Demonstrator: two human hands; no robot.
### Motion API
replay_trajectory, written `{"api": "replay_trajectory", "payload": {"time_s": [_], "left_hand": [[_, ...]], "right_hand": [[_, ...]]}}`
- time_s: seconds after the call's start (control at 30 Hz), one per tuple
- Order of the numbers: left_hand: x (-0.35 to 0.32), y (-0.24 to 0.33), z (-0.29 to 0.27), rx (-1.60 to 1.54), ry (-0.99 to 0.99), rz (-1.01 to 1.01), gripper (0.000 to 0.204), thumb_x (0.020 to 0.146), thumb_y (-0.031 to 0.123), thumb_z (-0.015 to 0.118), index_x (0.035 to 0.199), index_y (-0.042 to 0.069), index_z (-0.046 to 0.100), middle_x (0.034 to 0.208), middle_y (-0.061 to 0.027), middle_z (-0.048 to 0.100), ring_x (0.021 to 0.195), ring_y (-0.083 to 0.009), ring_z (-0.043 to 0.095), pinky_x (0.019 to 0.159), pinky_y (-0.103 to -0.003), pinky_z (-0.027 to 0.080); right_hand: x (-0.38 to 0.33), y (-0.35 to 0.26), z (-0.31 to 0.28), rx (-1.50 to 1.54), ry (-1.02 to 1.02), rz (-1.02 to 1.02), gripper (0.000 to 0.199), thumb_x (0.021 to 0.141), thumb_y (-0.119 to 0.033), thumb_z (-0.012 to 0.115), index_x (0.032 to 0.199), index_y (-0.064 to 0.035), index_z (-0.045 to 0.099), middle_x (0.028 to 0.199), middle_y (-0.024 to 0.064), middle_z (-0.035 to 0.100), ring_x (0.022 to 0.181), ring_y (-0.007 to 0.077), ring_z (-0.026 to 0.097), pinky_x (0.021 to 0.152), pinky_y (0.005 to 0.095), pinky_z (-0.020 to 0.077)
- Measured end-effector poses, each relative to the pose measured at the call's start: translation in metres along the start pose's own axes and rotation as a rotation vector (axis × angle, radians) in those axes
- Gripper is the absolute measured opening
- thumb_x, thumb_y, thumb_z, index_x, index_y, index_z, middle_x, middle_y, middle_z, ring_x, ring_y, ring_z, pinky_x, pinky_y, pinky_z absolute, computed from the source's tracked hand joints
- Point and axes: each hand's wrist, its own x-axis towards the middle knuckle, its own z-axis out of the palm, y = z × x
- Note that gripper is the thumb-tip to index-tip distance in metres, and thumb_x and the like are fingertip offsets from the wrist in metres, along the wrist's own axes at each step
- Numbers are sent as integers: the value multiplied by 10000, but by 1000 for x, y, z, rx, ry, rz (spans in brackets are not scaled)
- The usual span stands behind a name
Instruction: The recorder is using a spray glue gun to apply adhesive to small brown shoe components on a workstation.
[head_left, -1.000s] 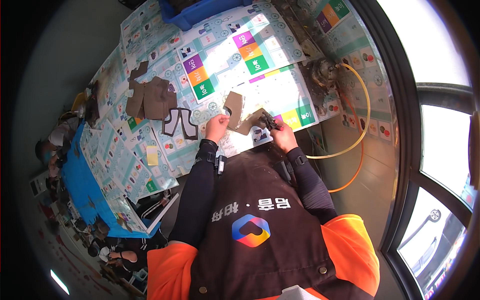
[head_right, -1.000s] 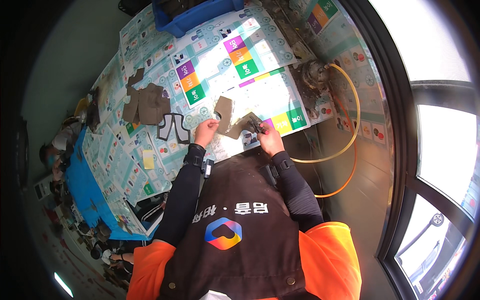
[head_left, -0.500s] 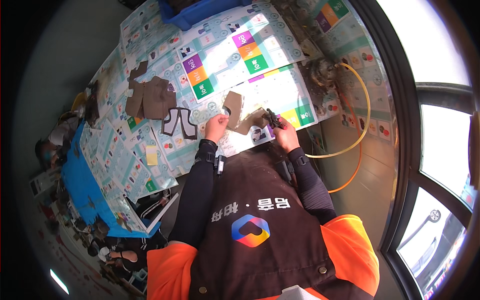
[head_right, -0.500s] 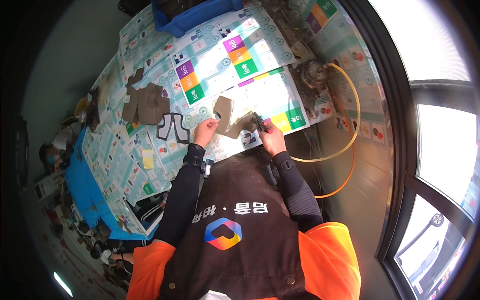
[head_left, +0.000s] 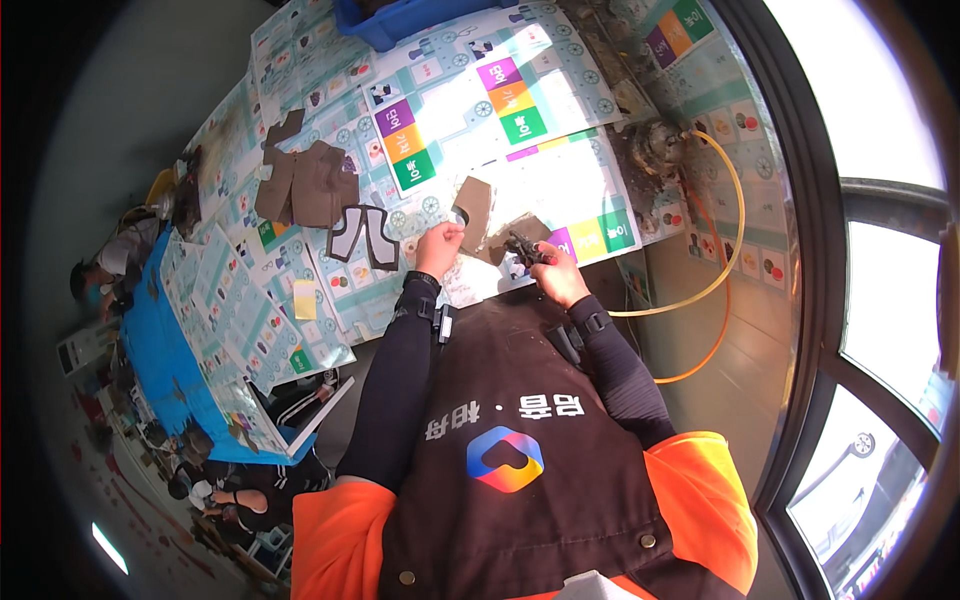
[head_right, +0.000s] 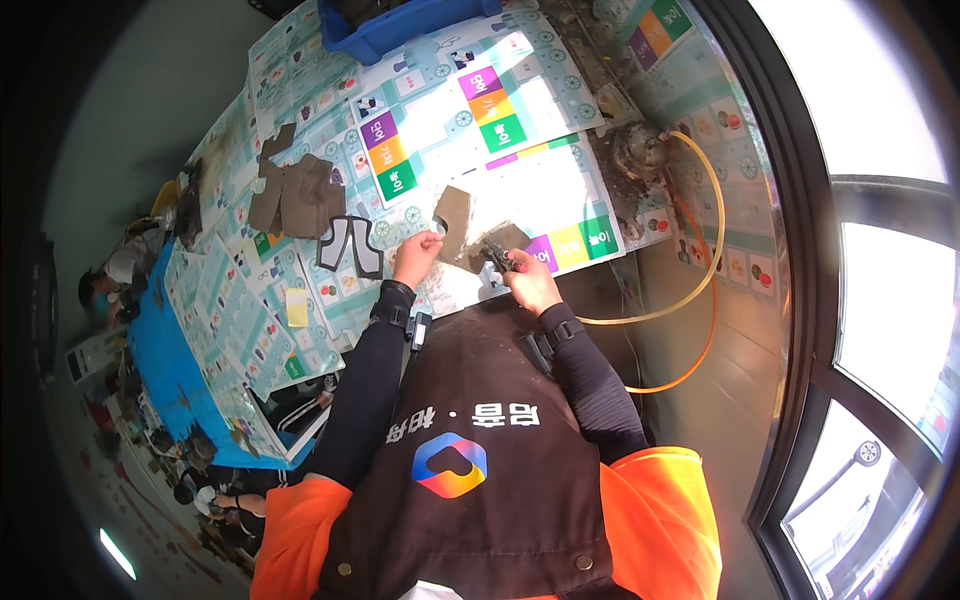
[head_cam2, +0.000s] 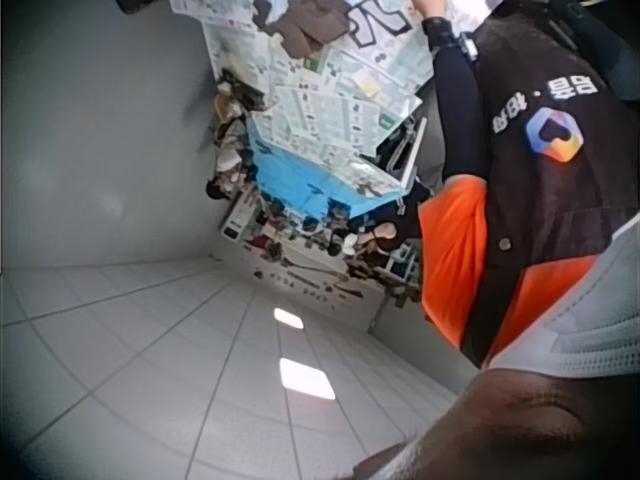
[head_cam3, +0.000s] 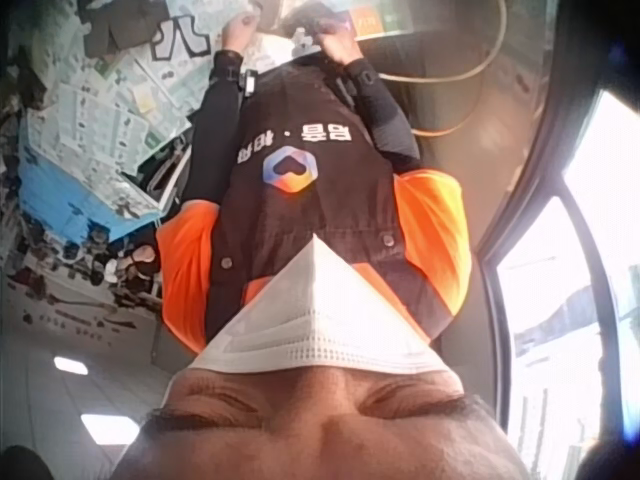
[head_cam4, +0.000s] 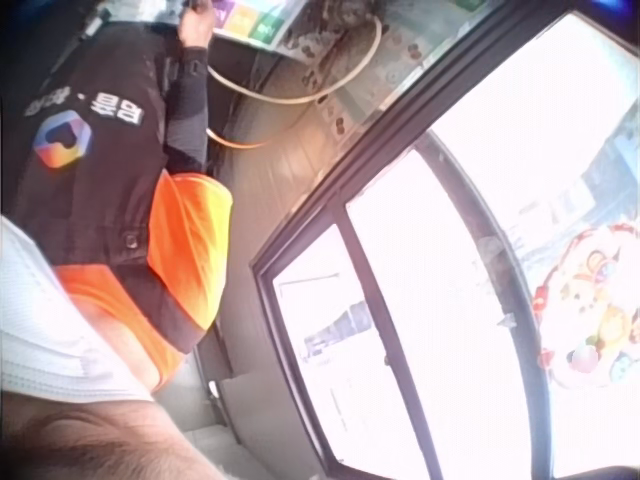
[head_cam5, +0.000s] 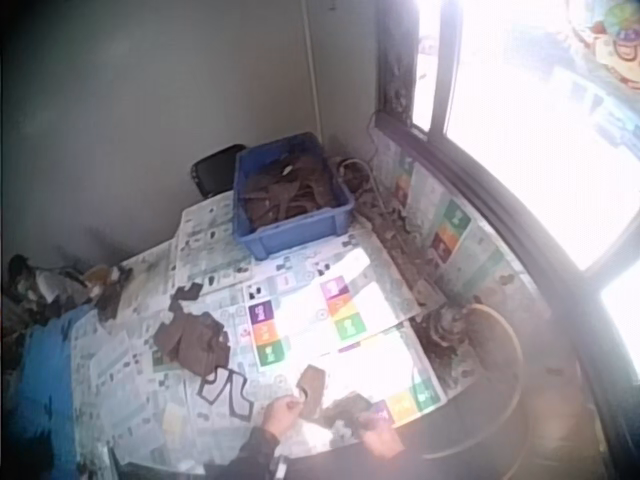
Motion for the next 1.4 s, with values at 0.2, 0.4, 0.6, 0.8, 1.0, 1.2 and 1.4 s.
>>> {"api": "replay_trajectory", "payload": {"time_s": [0.2,0.4,0.6,0.8,1.0,1.2,1.4], "left_hand": [[0,-2,1,-20,5,8,170,790,141,630,933,55,665,802,-86,677,735,-173,642,686,-285,494],[-3,6,-3,23,3,-12,180,790,159,635,936,59,666,797,-80,679,729,-176,644,682,-287,493],[0,-10,11,84,0,14,184,779,173,656,923,60,670,799,-84,680,731,-179,646,662,-293,493],[-20,12,-2,-48,132,325,93,761,167,589,773,77,605,727,-121,625,688,-287,609,620,-399,474],[-79,100,-52,108,79,266,114,826,153,513,857,45,531,741,-171,599,749,-368,589,669,-458,441],[-129,116,-80,118,104,266,116,817,146,563,852,35,574,749,-153,618,769,-336,604,674,-425,453],[-150,99,-117,-7,-5,277,110,826,133,563,871,45,609,669,-107,632,625,-241,628,608,-364,465]], "right_hand": [[-1,-5,5,-225,-81,-61,215,718,-129,549,917,-52,573,691,132,569,713,266,572,669,337,433],[-4,-10,7,-167,-164,-39,218,710,-127,551,913,-50,572,695,120,567,746,255,580,690,338,433],[10,16,-3,9,-172,-21,286,714,-137,554,975,-20,562,769,128,601,786,259,591,723,330,447],[29,16,-49,-234,249,-363,349,794,-60,471,1134,20,476,913,193,602,817,325,584,733,407,442],[56,26,-84,-867,506,-434,448,772,-62,543,1186,25,399,1085,260,504,1066,408,456,893,481,360],[52,32,-99,-1029,570,-626,460,735,-94,577,1170,-6,458,1124,214,499,1053,380,474,885,476,373],[10,23,-84,-908,614,-576,353,742,-102,582,1083,-20,540,1061,220,542,1019,378,498,872,450,392]]}}
